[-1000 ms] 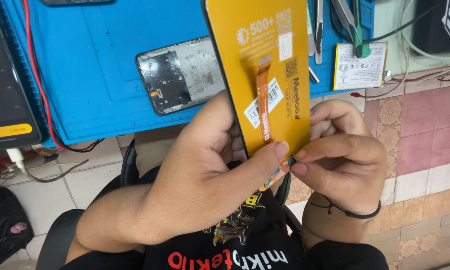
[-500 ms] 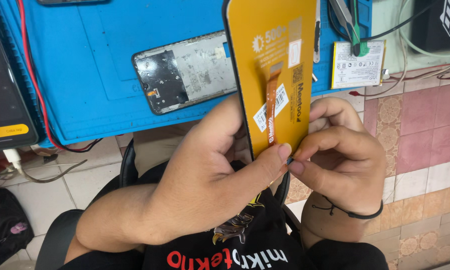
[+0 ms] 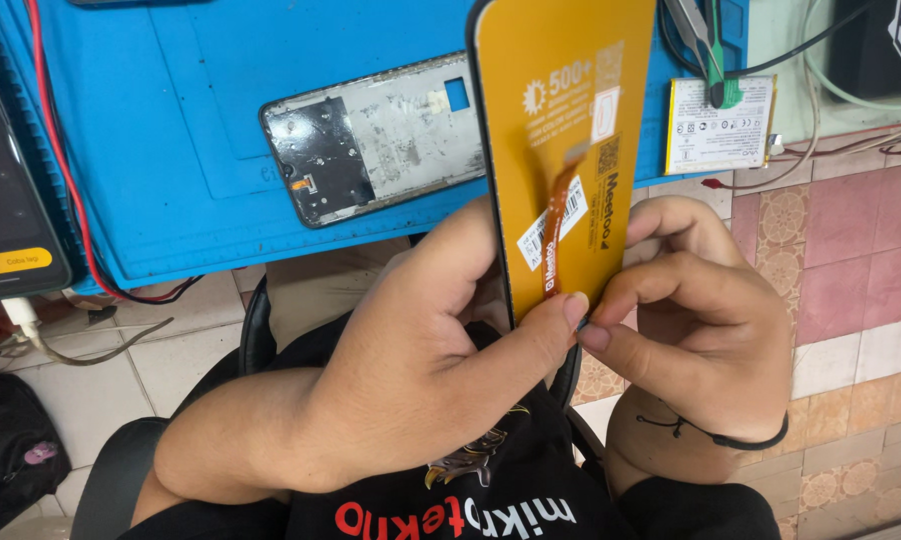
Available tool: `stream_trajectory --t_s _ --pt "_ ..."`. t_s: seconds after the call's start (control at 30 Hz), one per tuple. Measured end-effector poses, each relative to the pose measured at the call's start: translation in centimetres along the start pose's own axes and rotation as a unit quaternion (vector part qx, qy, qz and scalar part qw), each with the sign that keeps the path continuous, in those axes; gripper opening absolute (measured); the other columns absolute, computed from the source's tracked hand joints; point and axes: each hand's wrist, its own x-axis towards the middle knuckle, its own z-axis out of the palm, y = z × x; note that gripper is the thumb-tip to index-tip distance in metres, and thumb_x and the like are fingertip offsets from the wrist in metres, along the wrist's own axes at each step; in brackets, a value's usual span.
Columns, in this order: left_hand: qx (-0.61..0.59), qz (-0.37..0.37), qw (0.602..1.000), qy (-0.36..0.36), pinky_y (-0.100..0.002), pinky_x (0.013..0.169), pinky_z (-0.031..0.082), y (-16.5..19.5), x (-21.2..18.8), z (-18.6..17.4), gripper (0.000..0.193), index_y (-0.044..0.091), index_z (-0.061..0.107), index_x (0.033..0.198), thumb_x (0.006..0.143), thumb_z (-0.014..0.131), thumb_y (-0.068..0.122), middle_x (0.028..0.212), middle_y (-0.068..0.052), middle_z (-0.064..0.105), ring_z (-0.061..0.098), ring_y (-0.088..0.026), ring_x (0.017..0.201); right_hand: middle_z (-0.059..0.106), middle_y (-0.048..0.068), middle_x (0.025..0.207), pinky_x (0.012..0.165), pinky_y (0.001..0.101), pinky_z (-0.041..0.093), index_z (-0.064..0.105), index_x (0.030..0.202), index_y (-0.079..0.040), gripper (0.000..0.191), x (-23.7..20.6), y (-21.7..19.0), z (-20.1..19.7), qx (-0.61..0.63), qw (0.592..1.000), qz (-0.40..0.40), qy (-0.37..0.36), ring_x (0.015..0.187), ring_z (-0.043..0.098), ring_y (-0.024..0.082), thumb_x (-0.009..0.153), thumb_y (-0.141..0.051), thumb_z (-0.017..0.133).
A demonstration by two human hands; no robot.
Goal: The person cleans old adhesive residue from a disassembled phone frame using a small pry tool, peels the protective backing from a new replacement screen, and applies glue from a tube onto the frame while a phone on the desk displays a repair tutorial. The episode ends before the new screen is mounted.
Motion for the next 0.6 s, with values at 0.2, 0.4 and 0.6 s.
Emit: stream_trajectory --t_s 0.2,0.4,0.6 --pt "0.064 0.015 0.998 0.009 -0.018 0.062 0.045 0.4 0.2 0.1 0.029 0.000 0.057 0.134 0.106 0.067 0.003 0.093 0.003 0.067 0.056 0.003 0.073 0.056 0.013 0.129 0.103 0.0278 0.048 0.070 0.089 0.001 0.023 -0.2 0.0 0.0 -0.035 0.999 -0.014 0.013 0.106 0.059 0.014 0.073 0.010 0.083" --pt "0.004 0.002 1.000 0.002 -0.017 0.065 0.050 0.2 0.1 0.1 0.031 -0.002 0.054 0.136 0.107 0.065 0.001 0.103 0.000 0.068 0.060 0.001 0.081 0.059 0.013 0.127 0.093 0.0249 0.048 0.071 0.092 0.003 0.024 -0.4 0.8 -0.2 -0.025 0.999 -0.042 0.016 0.098 0.059 0.013 0.074 0.011 0.084" --pt "-0.056 0.015 0.998 -0.003 -0.019 0.080 0.055 -0.5 -0.2 0.1 0.039 -0.002 0.048 0.146 0.109 0.063 -0.002 0.113 -0.002 0.066 0.063 -0.001 0.094 0.059 0.013 0.127 0.094 0.0254 0.052 0.072 0.093 0.002 0.024 -0.2 1.7 -0.7 0.018 0.998 -0.059 -0.010 0.098 0.060 0.013 0.076 0.013 0.084"
